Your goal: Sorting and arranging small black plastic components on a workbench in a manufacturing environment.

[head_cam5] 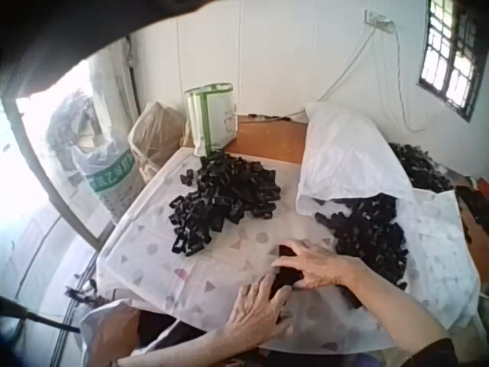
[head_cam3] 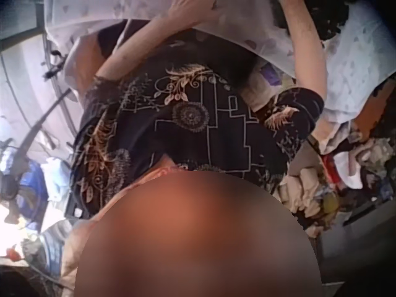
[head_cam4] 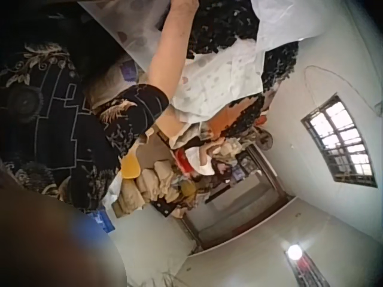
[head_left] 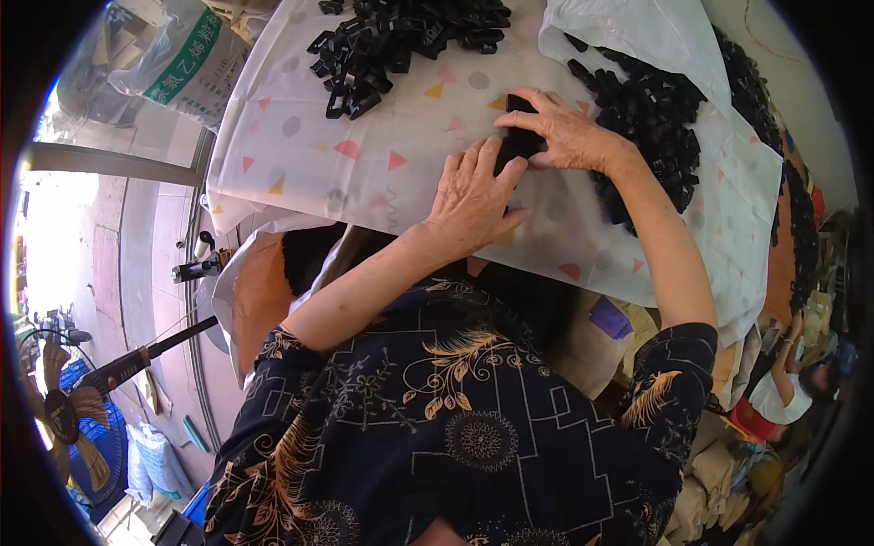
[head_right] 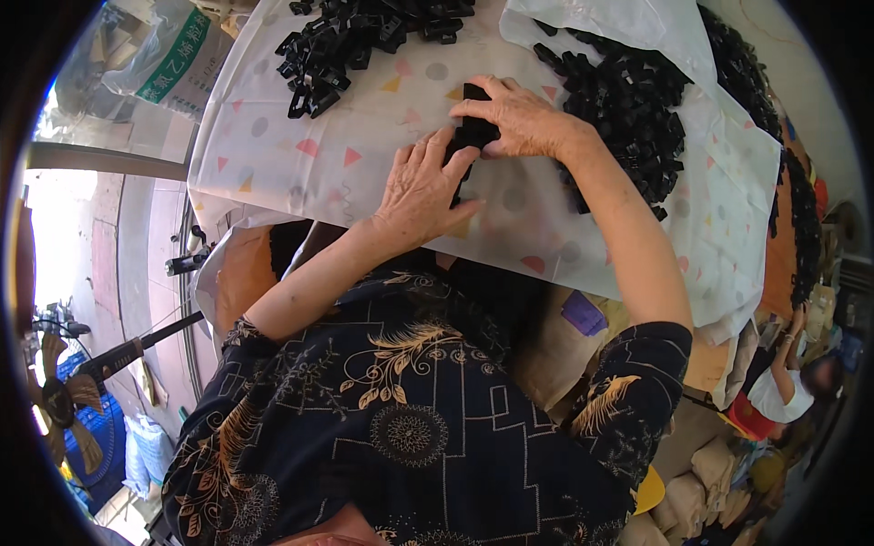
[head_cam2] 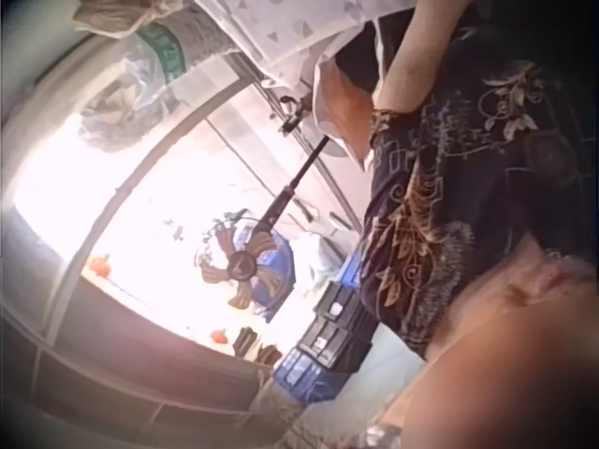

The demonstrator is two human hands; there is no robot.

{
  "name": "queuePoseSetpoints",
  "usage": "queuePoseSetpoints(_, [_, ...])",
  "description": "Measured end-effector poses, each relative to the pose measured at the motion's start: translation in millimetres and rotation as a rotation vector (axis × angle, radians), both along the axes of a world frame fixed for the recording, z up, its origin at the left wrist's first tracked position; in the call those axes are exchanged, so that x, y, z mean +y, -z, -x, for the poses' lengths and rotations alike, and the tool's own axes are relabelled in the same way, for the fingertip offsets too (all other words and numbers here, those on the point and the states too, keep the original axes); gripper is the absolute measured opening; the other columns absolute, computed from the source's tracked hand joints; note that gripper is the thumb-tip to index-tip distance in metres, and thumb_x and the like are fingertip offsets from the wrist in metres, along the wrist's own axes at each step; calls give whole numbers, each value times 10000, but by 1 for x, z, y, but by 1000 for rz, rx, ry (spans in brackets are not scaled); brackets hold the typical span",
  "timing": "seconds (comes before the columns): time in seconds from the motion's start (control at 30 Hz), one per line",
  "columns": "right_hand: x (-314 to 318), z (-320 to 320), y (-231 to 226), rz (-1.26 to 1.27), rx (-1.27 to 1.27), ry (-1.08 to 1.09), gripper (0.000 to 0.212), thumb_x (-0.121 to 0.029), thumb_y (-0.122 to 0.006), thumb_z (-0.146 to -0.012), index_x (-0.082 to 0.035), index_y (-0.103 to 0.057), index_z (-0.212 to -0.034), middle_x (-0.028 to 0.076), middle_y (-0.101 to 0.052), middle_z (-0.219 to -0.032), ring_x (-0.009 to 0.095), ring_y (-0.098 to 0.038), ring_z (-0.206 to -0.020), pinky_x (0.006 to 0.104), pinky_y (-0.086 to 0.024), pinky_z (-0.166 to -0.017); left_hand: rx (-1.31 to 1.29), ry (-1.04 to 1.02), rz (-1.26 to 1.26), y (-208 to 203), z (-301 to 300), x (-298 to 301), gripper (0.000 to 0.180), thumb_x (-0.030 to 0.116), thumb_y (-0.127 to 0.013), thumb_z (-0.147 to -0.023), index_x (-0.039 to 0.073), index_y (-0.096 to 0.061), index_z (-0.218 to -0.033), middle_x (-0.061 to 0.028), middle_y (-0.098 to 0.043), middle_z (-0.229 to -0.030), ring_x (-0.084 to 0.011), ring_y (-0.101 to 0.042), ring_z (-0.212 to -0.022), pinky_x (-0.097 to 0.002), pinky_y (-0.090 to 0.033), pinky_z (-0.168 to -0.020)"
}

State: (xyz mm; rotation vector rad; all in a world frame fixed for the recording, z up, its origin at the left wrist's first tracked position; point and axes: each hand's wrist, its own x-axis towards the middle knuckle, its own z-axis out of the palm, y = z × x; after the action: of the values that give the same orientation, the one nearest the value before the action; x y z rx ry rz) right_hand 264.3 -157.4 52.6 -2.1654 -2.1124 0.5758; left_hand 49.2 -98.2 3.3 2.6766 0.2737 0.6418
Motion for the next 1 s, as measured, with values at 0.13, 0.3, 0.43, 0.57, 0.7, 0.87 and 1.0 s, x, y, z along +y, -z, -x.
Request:
queuePoseSetpoints(0.13, [-11,11,26,-177,-51,38,647,-180,-804,-697,-252,-577,-1298,159,-335,-1515,388,-419,-1333,467,-419,-1083,-54,-51,-130,10,-1,0,496,255,-750,-721,98,-569,-1156,-208,-506,-1231,-355,-520,-1114,-445,-422,-865])
queuePoseSetpoints(0.3, [-25,35,38,-424,-19,309,556,-167,-808,-691,-216,-608,-1207,160,-404,-1442,424,-434,-1290,465,-424,-1067,-143,-131,-240,13,1,-4,399,206,-704,-715,103,-602,-1086,-176,-540,-1142,-316,-555,-1018,-415,-434,-760])
queuePoseSetpoints(0.43, [-28,33,55,-567,-54,345,478,-226,-791,-720,-219,-629,-1170,174,-406,-1411,420,-466,-1227,478,-451,-1019,-147,-77,-116,9,2,-4,338,162,-647,-765,116,-600,-1096,-143,-539,-1133,-305,-549,-996,-421,-450,-753])
queuePoseSetpoints(0.57, [-28,22,57,-759,-9,338,482,-203,-788,-739,-150,-615,-1186,163,-463,-1332,371,-491,-1194,431,-445,-1009,-138,-12,-198,15,3,6,328,119,-655,-738,113,-612,-1063,-105,-536,-1091,-271,-550,-900,-397,-480,-681])
queuePoseSetpoints(0.7, [-35,27,55,-738,758,617,431,-178,-761,-794,-85,-602,-1183,60,-516,-1177,202,-518,-1095,351,-464,-947,18,40,-158,3,1,24,389,84,-611,-777,115,-584,-1163,-121,-516,-1178,-315,-568,-978,-417,-548,-702])
queuePoseSetpoints(0.87, [-43,40,59,-776,1402,716,448,-175,-721,-833,-124,-561,-1249,29,-575,-1144,194,-575,-1088,369,-489,-902,325,-41,-87,-25,-22,26,422,81,-639,-806,114,-584,-1223,-153,-487,-1235,-364,-590,-1030,-445,-547,-803])
queuePoseSetpoints(1.0, [-49,40,59,-738,1643,634,471,-168,-704,-844,-155,-521,-1277,55,-574,-1188,236,-580,-1110,405,-499,-892,456,-14,-57,-33,-38,33,439,70,-575,-830,116,-551,-1266,-172,-485,-1267,-403,-580,-1092,-480,-544,-841])
